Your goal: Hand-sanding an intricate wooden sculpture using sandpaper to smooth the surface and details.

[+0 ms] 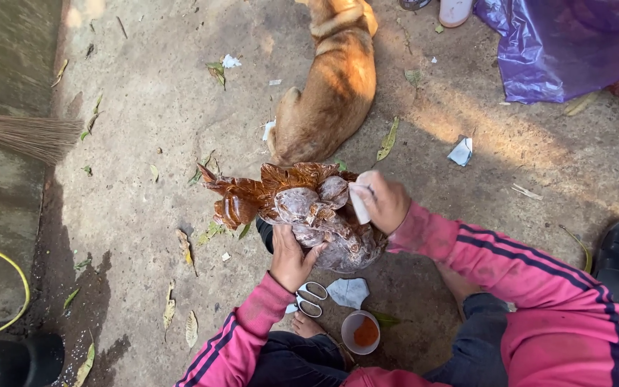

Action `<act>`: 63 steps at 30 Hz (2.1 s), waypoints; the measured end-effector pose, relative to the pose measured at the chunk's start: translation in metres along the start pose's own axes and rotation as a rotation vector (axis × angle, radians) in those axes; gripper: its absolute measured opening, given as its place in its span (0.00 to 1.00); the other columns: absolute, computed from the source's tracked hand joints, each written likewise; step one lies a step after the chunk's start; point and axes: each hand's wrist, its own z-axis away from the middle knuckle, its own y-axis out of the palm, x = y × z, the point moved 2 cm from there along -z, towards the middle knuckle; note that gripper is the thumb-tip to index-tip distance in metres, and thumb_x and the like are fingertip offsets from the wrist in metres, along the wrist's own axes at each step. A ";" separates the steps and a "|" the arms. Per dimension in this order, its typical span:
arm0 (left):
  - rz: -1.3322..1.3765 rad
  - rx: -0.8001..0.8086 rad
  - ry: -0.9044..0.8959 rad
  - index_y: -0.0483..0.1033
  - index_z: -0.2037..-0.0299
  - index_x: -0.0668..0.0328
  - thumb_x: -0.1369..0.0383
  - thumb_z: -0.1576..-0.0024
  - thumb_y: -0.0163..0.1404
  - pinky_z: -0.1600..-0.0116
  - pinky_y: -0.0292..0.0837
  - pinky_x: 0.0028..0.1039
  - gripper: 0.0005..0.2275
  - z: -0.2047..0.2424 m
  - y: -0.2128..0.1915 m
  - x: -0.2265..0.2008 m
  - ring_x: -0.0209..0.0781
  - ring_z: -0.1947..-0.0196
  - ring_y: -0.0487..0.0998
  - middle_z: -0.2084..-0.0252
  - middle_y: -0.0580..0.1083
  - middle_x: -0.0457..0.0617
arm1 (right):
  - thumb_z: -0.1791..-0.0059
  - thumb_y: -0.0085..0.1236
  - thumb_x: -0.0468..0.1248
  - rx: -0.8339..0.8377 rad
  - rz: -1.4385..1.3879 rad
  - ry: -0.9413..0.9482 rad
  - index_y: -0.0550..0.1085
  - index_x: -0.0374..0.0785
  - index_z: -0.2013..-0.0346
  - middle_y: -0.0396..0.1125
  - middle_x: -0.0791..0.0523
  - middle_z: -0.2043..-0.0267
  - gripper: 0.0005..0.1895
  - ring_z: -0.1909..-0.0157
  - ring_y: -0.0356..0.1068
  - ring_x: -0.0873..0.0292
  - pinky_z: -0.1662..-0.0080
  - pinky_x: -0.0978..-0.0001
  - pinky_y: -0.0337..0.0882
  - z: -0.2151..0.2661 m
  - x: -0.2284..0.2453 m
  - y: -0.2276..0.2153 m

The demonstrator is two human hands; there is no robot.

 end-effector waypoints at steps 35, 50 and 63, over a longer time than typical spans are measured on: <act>0.009 0.053 -0.052 0.54 0.38 0.68 0.61 0.56 0.69 0.37 0.57 0.58 0.41 0.017 0.028 0.033 0.77 0.37 0.60 0.39 0.58 0.74 | 0.45 0.51 0.35 -0.108 -0.002 -0.610 0.77 0.39 0.58 0.70 0.56 0.69 0.07 0.71 0.62 0.57 0.68 0.68 0.66 -0.059 0.042 -0.022; -0.021 0.050 -0.039 0.55 0.42 0.69 0.59 0.53 0.68 0.38 0.58 0.58 0.38 0.013 0.022 0.027 0.77 0.41 0.63 0.44 0.61 0.73 | 0.46 0.57 0.37 0.028 0.152 -0.502 0.78 0.37 0.60 0.68 0.53 0.70 0.07 0.70 0.66 0.51 0.69 0.60 0.70 -0.048 0.013 -0.035; -0.024 0.084 -0.051 0.53 0.38 0.65 0.57 0.52 0.66 0.39 0.58 0.56 0.39 0.003 0.001 0.007 0.71 0.45 0.65 0.49 0.61 0.65 | 0.45 0.55 0.37 -0.042 0.034 -0.606 0.75 0.36 0.61 0.72 0.53 0.66 0.06 0.72 0.66 0.48 0.69 0.57 0.71 -0.122 0.075 -0.028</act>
